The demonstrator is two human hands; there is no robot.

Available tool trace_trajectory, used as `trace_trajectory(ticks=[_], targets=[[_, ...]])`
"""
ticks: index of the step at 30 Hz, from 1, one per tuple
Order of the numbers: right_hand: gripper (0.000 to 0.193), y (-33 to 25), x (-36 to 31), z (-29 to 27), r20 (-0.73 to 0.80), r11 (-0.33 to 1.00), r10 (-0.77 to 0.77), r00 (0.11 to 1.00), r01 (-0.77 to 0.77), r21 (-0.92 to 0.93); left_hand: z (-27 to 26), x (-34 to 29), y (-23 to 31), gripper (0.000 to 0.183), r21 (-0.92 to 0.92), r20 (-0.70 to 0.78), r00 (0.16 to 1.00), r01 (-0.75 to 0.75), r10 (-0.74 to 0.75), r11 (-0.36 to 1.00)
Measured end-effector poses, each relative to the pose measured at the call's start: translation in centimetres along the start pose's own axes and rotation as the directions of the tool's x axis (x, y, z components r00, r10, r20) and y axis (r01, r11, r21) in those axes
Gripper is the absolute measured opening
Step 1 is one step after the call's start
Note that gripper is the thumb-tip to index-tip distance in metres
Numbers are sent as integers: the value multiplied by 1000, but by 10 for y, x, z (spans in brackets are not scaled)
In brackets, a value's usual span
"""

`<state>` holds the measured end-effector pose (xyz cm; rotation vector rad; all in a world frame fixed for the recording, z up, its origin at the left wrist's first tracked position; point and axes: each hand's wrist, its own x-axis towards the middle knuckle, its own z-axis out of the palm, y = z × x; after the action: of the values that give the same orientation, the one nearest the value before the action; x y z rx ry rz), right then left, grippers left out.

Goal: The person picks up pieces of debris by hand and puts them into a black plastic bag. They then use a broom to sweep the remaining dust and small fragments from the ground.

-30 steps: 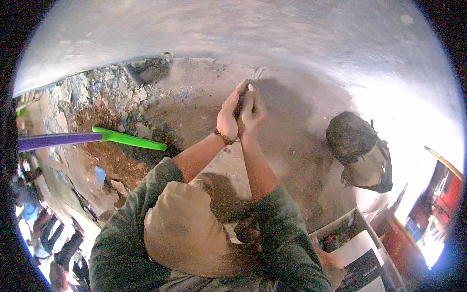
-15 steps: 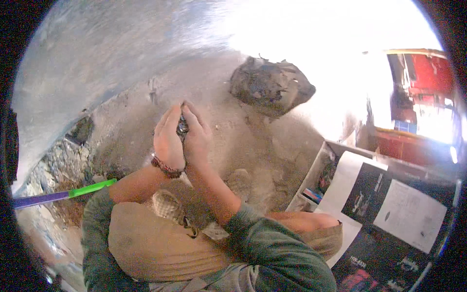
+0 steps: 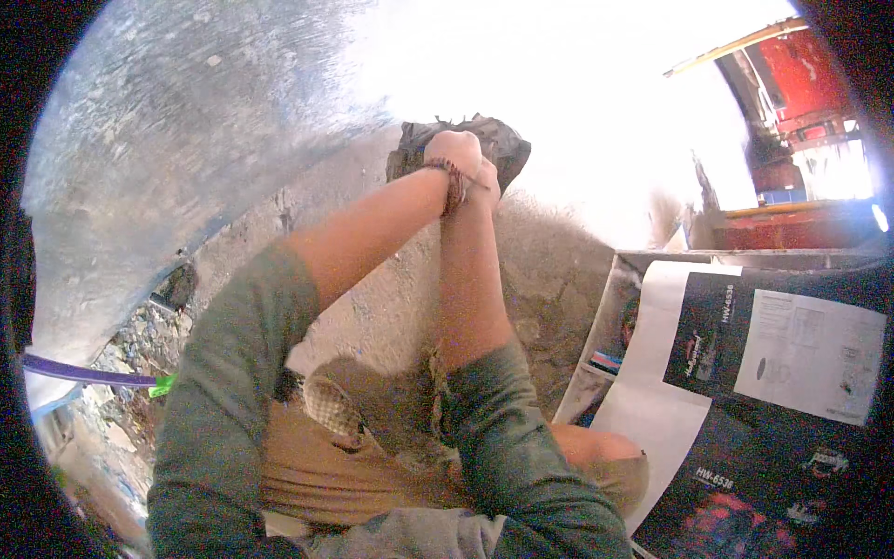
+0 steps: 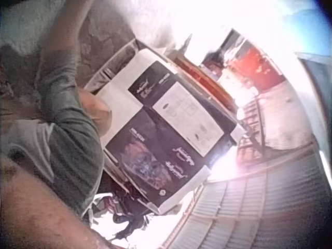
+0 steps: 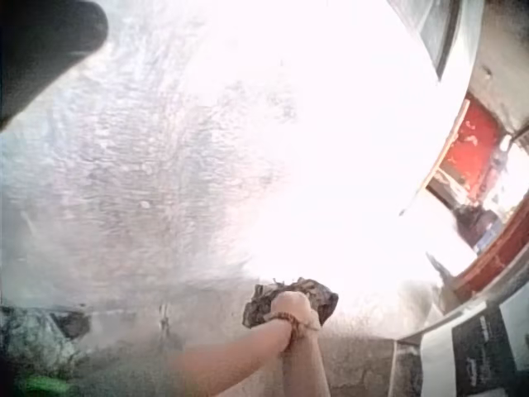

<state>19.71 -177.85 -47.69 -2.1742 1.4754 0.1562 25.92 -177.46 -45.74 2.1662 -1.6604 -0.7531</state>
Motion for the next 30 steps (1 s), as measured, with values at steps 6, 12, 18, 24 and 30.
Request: trace_trajectory(ticks=[6, 12, 18, 24, 30], targets=[[37, 50, 63, 36, -95, -437, 267, 959, 208, 875, 20, 51, -18, 28, 118, -128, 926, -342, 355, 932], [28, -12, -1, 16, -146, 271, 388, 910, 39, 962, -75, 27, -99, 33, -917, 321, 803, 131, 503, 377], [38, -31, -95, 98, -738, 660, -7, 675, 558, 504, -39, -60, -249, 37, -184, -145, 989, -65, 38, 981], [77, -15, -144, 253, -319, 797, -576, 752, 604, -17, 92, -178, -294, 22, -384, -674, 586, 241, -449, 891], [90, -66, -71, 276, -236, 659, -750, 617, 726, -197, 134, -243, -251, 55, -581, -606, 475, 284, -638, 763]])
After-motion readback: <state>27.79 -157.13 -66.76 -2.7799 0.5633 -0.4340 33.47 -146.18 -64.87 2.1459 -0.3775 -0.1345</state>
